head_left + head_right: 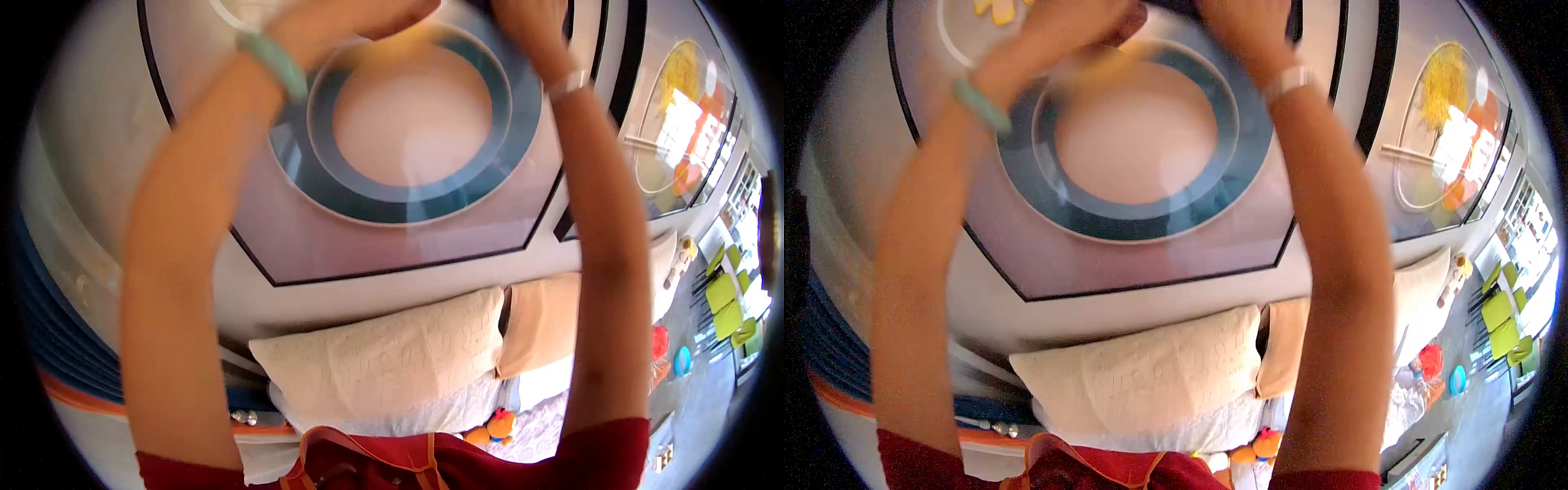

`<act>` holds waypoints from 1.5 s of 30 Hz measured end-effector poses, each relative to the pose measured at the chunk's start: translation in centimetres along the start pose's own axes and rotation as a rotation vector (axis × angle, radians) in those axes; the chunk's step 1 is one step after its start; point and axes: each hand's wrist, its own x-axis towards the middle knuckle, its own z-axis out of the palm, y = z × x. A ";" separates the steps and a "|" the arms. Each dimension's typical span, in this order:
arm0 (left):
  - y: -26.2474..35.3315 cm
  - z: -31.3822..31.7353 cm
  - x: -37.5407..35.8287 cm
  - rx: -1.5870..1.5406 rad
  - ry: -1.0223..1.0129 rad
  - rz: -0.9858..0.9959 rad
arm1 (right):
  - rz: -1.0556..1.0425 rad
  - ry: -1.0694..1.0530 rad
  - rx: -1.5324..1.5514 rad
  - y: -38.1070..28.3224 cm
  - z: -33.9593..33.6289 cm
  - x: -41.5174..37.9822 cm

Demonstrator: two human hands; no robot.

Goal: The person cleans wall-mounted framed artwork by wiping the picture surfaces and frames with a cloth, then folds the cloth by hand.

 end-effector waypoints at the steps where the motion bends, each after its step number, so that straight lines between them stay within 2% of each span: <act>1: 3.8 0.4 -3.1 -0.044 0.189 0.014 | 0.017 -0.020 0.011 -0.9 -1.4 -3.8; 2: 7.6 0.7 -6.2 -0.085 0.377 0.036 | 0.055 -0.063 0.025 -2.1 -3.1 -8.2; 3: 10.7 0.7 -9.8 -0.180 0.193 0.014 | 0.114 -0.166 0.019 -3.4 -5.2 -12.5; 4: 13.7 0.7 -13.4 -0.265 0.011 -0.024 | 0.151 -0.175 0.011 -4.2 -6.2 -17.7; 5: 15.9 0.5 -17.1 -0.133 -0.113 0.034 | 0.210 -0.275 0.033 -6.0 -8.3 -22.6; 6: 17.7 1.3 -20.8 -0.195 -0.204 0.109 | 0.284 -0.409 0.065 -7.9 -10.8 -27.2; 7: 20.6 2.1 -24.8 -0.269 -0.412 0.097 | 0.370 -0.571 0.108 -9.9 -13.5 -31.5; 8: 22.2 2.3 -27.4 -0.381 -0.355 0.121 | 0.469 -0.746 0.152 -11.9 -15.8 -35.0; 10: 24.8 2.1 -31.3 -0.571 -0.461 0.103 | 0.662 -0.988 0.240 -14.8 -19.4 -38.7; 11: 25.7 1.7 -31.8 -0.546 -0.430 0.099 | 0.665 -0.910 0.265 -15.6 -20.0 -38.9; 12: 26.4 2.0 -31.9 -0.612 -0.489 0.068 | 0.668 -0.834 0.294 -15.3 -19.9 -38.9; 13: 26.1 2.1 -31.3 -0.674 -0.546 0.044 | 0.645 -0.802 0.296 -14.8 -19.8 -37.9; 15: 24.6 1.2 -29.3 -0.635 -0.438 0.088 | 0.608 -0.821 0.355 -14.3 -20.3 -35.2; 16: 24.0 1.0 -28.1 -0.617 -0.354 0.124 | 0.659 -0.804 0.340 -13.2 -19.9 -33.9; 17: 23.4 1.2 -26.3 -0.568 -0.376 0.140 | 0.742 -0.750 0.322 -11.6 -18.8 -32.8; 18: 22.3 0.5 -23.7 -0.547 -0.267 0.144 | 0.786 -0.649 0.285 -9.6 -17.3 -32.3; 20: 21.1 1.4 -18.5 -0.508 -0.160 0.146 | 0.651 -0.463 0.191 -5.4 -14.4 -26.8; 21: 20.2 0.8 -15.4 -0.526 -0.104 0.120 | 0.671 -0.426 0.214 -3.3 -13.1 -24.3; 22: 19.3 0.5 -12.6 -0.470 -0.017 0.119 | 0.550 -0.391 0.184 -1.6 -12.1 -20.8; 23: 18.2 1.0 -9.8 -0.446 0.119 0.116 | 0.537 -0.408 0.154 0.2 -10.7 -18.9; 25: 15.2 0.1 -5.0 -0.407 0.217 0.109 | 0.402 -0.317 0.136 3.3 -8.1 -13.3; 26: 13.4 -1.2 -2.9 -0.361 0.115 0.106 | 0.377 -0.308 0.105 4.0 -7.5 -9.8; 29: 8.2 -1.5 2.7 -0.229 0.366 0.170 | 0.249 -0.194 0.054 8.1 -3.8 -1.7; 31: 4.6 -1.4 6.9 -0.129 0.452 0.190 | 0.182 -0.135 0.007 10.2 -1.6 3.3; 32: 3.1 -3.1 8.3 -0.141 0.380 0.177 | 0.214 -0.160 0.000 10.2 -1.2 6.1; 33: 1.4 -3.3 9.7 -0.100 0.415 0.178 | 0.165 -0.124 -0.020 11.1 0.1 8.1; 34: 0.4 -4.4 10.9 -0.068 0.281 0.115 | 0.119 -0.089 0.002 11.8 1.3 10.2; 37: -1.7 -5.6 13.0 -0.063 0.239 0.028 | 0.122 -0.063 -0.027 13.1 4.0 15.1; 38: -2.0 -5.9 13.5 -0.172 0.201 -0.009 | 0.099 -0.046 -0.057 13.7 4.6 16.3; 40: -2.6 -5.4 14.0 -0.274 0.160 -0.056 | 0.240 -0.081 -0.055 14.2 5.1 18.2; 42: -3.0 -5.1 14.2 -0.559 0.255 0.003 | 0.324 -0.046 0.006 14.3 5.2 19.4; 44: -3.5 -5.6 14.0 -0.597 0.249 -0.015 | 0.349 -0.147 -0.034 14.3 4.5 20.0; 45: -3.8 -5.8 13.9 -0.793 0.242 -0.017 | 0.323 -0.249 -0.121 16.3 5.4 20.9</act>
